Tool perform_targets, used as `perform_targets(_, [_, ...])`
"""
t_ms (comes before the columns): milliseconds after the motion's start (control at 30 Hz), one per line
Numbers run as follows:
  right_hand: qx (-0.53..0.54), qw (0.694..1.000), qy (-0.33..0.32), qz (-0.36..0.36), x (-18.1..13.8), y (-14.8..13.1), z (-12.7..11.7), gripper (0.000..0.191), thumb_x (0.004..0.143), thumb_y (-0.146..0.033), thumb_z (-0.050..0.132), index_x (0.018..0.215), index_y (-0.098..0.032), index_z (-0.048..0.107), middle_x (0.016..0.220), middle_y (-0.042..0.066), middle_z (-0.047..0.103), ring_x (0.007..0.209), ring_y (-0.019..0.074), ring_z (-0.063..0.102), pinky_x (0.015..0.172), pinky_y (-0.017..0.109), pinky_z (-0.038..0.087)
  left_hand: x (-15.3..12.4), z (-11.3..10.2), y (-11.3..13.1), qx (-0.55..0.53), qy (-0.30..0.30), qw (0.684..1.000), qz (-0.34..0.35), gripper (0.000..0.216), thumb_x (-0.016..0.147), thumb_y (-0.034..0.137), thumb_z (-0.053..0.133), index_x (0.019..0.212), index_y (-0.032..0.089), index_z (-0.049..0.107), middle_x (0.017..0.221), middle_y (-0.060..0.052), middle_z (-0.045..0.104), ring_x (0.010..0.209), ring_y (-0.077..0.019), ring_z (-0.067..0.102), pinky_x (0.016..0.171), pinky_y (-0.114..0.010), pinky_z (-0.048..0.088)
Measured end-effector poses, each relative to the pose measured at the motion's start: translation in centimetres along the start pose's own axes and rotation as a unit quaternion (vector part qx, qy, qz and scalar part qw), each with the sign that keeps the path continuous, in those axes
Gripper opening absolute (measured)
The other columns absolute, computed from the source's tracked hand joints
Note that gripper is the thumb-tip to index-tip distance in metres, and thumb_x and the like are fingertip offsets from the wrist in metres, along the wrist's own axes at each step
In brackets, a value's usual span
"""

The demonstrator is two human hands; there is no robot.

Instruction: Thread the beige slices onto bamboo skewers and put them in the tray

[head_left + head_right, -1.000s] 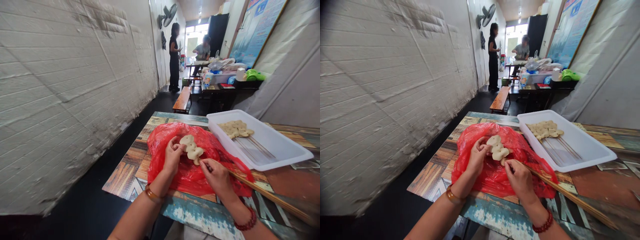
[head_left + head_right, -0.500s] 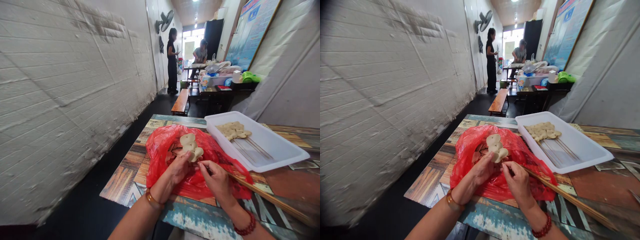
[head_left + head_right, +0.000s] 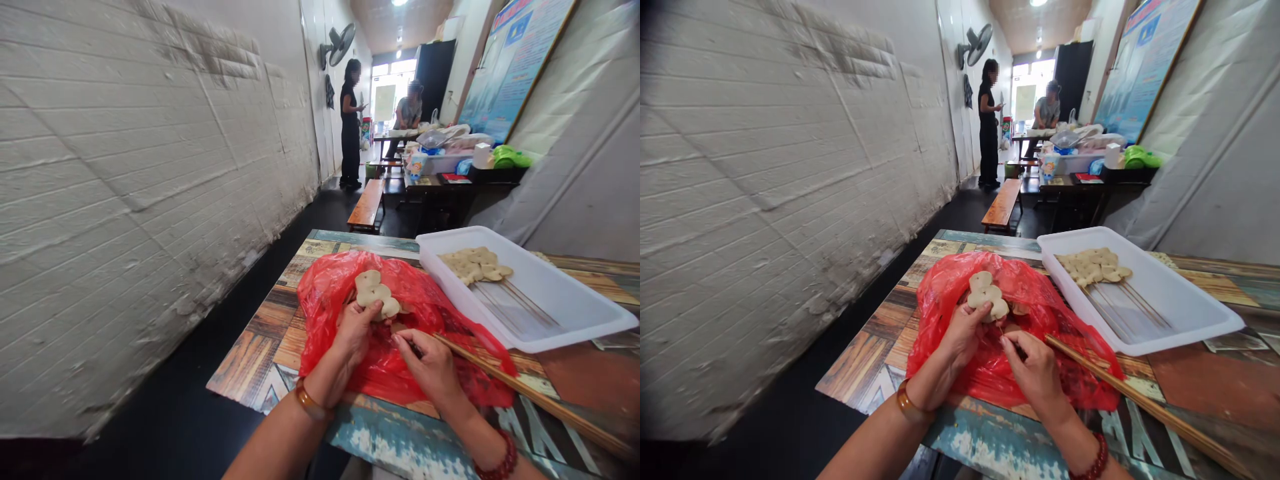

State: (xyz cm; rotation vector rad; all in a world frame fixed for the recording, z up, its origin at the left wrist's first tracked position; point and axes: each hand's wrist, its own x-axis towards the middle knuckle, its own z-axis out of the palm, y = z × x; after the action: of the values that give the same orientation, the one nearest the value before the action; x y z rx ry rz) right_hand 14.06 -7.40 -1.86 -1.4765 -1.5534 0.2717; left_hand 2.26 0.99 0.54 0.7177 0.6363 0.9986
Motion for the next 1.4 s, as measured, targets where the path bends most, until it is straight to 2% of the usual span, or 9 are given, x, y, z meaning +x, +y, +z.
perform_targets(267, [0.039, 0.996, -0.043, 0.066, -0.2, 0.1, 0.3, 0.03, 0.089, -0.04, 0.044, 0.079, -0.019, 0.064, 0.058, 0.0, 0.06, 0.048, 0.014, 0.055, 0.048, 0.024, 0.042, 0.0, 0.0, 0.1, -0.019, 0.012, 1.0, -0.008, 0.044, 0.058, 0.038, 0.08, 0.089, 0.011, 0.065, 0.078, -0.008, 0.067, 0.063, -0.0172, 0.063, 0.061, -0.029, 0.048])
perform_targets(433, [0.061, 0.994, -0.052, 0.08, -0.2, -0.1, 0.2, 0.031, 0.09, -0.04, 0.043, 0.075, -0.019, 0.062, 0.055, -0.002, 0.056, 0.048, 0.0133, 0.054, 0.047, 0.023, 0.041, -0.1, 0.1, -0.2, -0.007, 0.023, 1.0, 0.009, 0.045, 0.055, 0.037, 0.082, 0.087, 0.009, 0.068, 0.078, -0.008, 0.068, 0.064, -0.0168, 0.062, 0.067, -0.031, 0.048])
perform_targets(633, [0.104, 0.987, -0.057, 0.112, -0.2, -0.1, 0.3, 0.032, 0.089, -0.044, 0.045, 0.074, -0.02, 0.06, 0.055, -0.003, 0.056, 0.044, 0.0125, 0.053, 0.047, 0.023, 0.042, -0.3, 0.4, -0.3, 0.002, 0.006, 1.0, 0.014, 0.042, 0.057, 0.038, 0.081, 0.085, 0.01, 0.067, 0.076, -0.007, 0.068, 0.063, -0.0165, 0.062, 0.069, -0.031, 0.049])
perform_targets(867, [0.122, 0.984, -0.051, 0.122, -0.1, -0.2, 0.2, 0.031, 0.089, -0.043, 0.045, 0.073, -0.02, 0.058, 0.055, -0.003, 0.054, 0.044, 0.0123, 0.051, 0.048, 0.023, 0.04, -0.7, 0.6, -0.1, -0.01, -0.039, 0.999, -0.004, 0.04, 0.056, 0.031, 0.081, 0.087, 0.01, 0.069, 0.079, -0.008, 0.069, 0.066, -0.0157, 0.063, 0.068, -0.027, 0.048])
perform_targets(1100, [0.106, 0.986, -0.049, 0.118, -0.1, -0.3, 0.1, 0.031, 0.089, -0.043, 0.046, 0.072, -0.02, 0.058, 0.054, -0.003, 0.053, 0.046, 0.0126, 0.051, 0.05, 0.024, 0.04, -0.8, 0.5, -0.6, -0.005, -0.048, 0.999, -0.015, 0.035, 0.057, 0.033, 0.081, 0.08, 0.009, 0.07, 0.073, -0.008, 0.068, 0.064, -0.0154, 0.061, 0.065, -0.026, 0.047])
perform_targets(1400, [0.101, 0.987, -0.05, 0.115, -0.1, -0.1, 0.0, 0.033, 0.089, -0.045, 0.046, 0.073, -0.019, 0.058, 0.053, -0.003, 0.053, 0.046, 0.0128, 0.051, 0.051, 0.024, 0.039, -0.9, 0.5, -0.9, -0.012, -0.054, 0.998, -0.029, 0.038, 0.056, 0.035, 0.081, 0.081, 0.01, 0.067, 0.075, -0.007, 0.067, 0.066, -0.0158, 0.061, 0.064, -0.026, 0.044])
